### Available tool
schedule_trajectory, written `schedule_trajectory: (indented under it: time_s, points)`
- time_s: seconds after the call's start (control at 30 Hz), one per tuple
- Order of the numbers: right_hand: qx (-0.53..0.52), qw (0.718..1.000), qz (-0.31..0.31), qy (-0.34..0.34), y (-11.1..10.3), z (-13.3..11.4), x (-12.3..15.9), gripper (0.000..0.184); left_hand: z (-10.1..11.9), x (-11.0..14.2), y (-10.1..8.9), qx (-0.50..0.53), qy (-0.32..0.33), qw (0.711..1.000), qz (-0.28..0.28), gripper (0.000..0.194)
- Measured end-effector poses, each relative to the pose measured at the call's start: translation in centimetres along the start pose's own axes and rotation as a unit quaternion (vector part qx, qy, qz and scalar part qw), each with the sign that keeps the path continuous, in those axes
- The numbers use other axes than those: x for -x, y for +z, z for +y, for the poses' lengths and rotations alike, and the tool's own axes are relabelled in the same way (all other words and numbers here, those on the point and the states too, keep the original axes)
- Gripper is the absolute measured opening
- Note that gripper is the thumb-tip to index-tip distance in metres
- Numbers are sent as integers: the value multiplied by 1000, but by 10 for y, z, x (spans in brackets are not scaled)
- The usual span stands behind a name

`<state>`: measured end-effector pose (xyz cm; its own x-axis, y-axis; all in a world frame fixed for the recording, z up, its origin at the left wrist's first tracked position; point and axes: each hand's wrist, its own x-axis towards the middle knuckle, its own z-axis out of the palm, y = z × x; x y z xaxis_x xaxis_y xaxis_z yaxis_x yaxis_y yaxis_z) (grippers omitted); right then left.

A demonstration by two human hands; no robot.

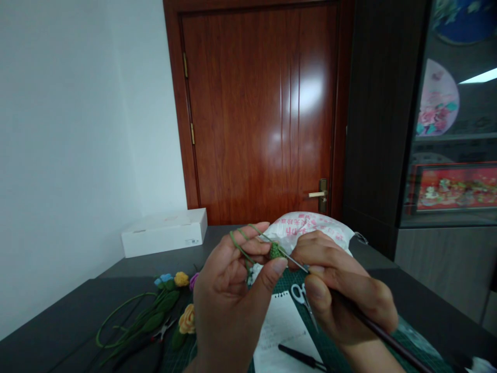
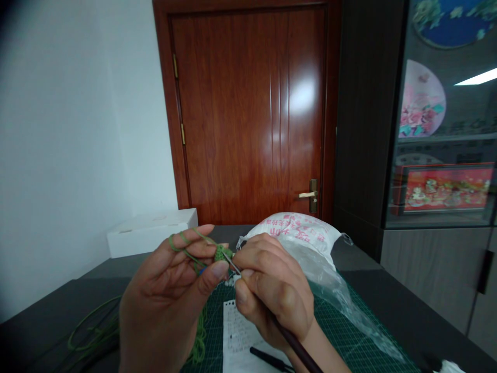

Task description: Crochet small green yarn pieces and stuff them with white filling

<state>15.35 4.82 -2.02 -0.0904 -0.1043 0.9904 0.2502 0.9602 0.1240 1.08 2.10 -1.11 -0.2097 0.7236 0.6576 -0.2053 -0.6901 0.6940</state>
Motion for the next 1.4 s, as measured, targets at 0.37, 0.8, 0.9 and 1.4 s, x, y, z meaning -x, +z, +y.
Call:
schedule_trajectory:
  time_s: [0.37, 0.8, 0.9, 1.4]
  points:
    - [-26, 999, 36, -12, 7, 5, 12, 13, 1, 1, 1, 1, 22, 1000, -9, 20]
    - [-48, 990, 72, 108, 20, -12, 25, 16, 4, 1, 6, 160, -108, 981, -24, 41]
    - [-34, 985, 114, 126, 26, -17, 25, 11, 3, 4, 6, 173, -130, 976, -30, 40]
    - [7, 990, 97, 101, 25, -5, 29, 14, -4, -9, 0, 147, -110, 976, -113, 62]
